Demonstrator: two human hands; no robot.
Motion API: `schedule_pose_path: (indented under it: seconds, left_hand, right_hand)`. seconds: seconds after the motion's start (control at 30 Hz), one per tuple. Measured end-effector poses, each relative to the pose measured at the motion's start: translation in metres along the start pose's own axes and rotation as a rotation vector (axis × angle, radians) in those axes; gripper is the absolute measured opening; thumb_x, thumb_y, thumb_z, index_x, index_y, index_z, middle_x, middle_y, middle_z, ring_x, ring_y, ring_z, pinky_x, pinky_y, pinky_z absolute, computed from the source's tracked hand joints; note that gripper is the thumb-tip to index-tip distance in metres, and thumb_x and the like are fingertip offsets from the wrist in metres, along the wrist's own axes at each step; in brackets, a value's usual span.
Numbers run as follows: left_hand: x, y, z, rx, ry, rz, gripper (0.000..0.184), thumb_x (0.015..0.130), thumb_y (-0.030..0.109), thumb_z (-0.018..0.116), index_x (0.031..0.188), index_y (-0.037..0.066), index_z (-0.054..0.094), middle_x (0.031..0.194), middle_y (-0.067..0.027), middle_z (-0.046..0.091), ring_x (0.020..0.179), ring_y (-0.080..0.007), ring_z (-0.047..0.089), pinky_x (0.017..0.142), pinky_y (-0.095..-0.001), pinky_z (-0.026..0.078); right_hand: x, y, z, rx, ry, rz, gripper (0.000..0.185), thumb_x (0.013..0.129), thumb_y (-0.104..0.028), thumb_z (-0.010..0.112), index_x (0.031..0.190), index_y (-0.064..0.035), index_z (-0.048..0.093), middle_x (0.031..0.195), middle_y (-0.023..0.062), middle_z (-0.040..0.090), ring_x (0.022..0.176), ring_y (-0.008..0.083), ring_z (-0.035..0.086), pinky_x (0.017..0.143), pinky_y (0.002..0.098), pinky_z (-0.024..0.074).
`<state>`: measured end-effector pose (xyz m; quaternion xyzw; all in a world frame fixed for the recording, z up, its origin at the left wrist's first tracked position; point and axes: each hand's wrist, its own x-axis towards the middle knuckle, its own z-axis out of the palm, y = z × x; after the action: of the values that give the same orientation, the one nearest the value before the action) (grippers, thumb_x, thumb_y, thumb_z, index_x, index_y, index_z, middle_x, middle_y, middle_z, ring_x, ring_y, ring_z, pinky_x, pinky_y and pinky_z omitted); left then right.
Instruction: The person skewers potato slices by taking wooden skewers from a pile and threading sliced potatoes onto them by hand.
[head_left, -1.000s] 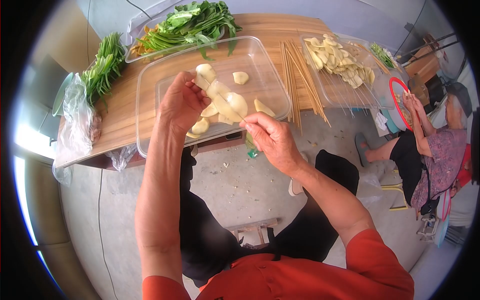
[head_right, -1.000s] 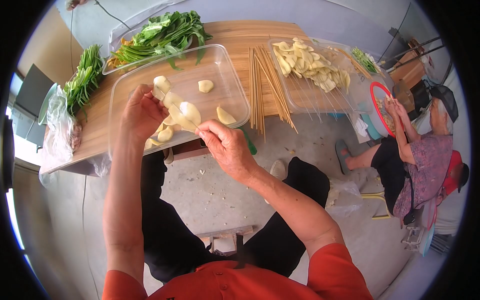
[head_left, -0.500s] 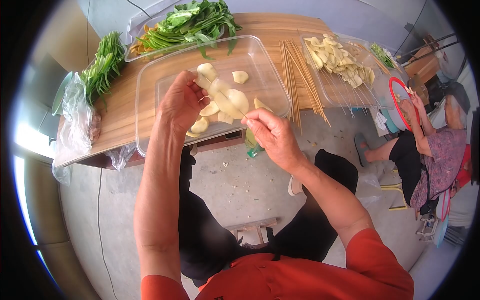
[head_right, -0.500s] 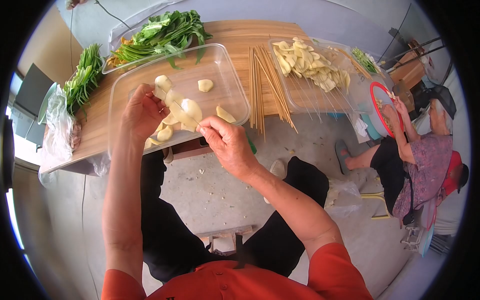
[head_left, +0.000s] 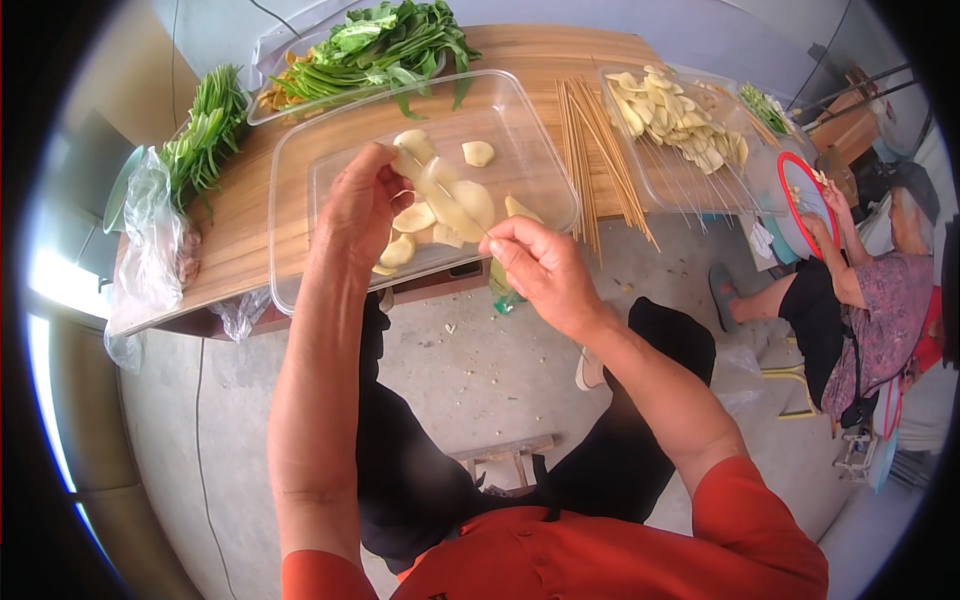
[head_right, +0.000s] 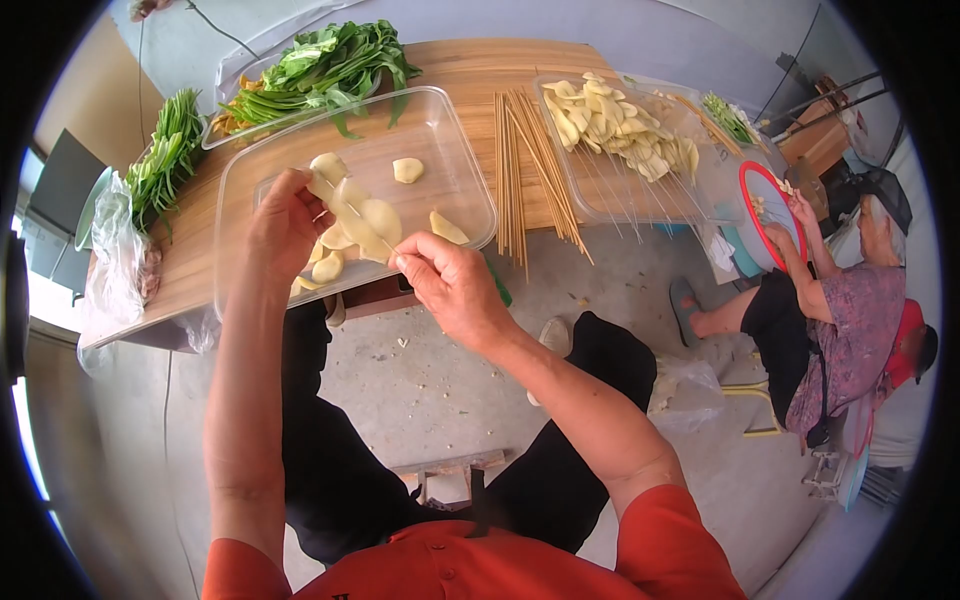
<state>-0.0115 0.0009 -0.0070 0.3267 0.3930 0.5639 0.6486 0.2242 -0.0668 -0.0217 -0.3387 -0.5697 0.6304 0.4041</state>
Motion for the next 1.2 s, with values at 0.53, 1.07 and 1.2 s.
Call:
schedule_pose_path:
  seconds: [0.53, 1.07, 1.2]
  left_hand:
    - [-0.004, -0.002, 0.009, 0.052, 0.041, 0.102, 0.019, 0.091, 0.021, 0.058, 0.098, 0.005, 0.063, 0.092, -0.0076, 0.067, 0.085, -0.0175, 0.064, 0.074, -0.0349, 0.050]
    - [-0.011, -0.001, 0.022, 0.016, 0.084, 0.187, 0.015, 0.090, 0.016, 0.057, 0.097, 0.004, 0.063, 0.091, -0.0056, 0.066, 0.077, -0.0135, 0.059, 0.068, -0.0321, 0.050]
    - [-0.010, -0.001, 0.020, 0.025, 0.070, 0.182, 0.015, 0.091, 0.017, 0.058, 0.097, 0.005, 0.063, 0.090, -0.0051, 0.066, 0.077, -0.0132, 0.059, 0.069, -0.0319, 0.051]
  right_hand:
    - [0.001, -0.004, 0.001, -0.246, 0.071, -0.121, 0.013, 0.099, -0.012, 0.053, 0.100, -0.0020, 0.061, 0.066, -0.0052, 0.046, 0.055, 0.0026, 0.039, 0.048, 0.0209, 0.0315]
    - [0.003, 0.000, -0.002, -0.116, 0.045, -0.128, 0.014, 0.099, -0.009, 0.051, 0.091, 0.0002, 0.057, 0.063, -0.0044, 0.045, 0.056, 0.0036, 0.037, 0.049, 0.0215, 0.0333]
    - [0.002, -0.004, -0.002, -0.103, 0.034, -0.112, 0.014, 0.099, -0.009, 0.051, 0.091, -0.0003, 0.058, 0.066, -0.0049, 0.045, 0.055, 0.0026, 0.036, 0.048, 0.0200, 0.0329]
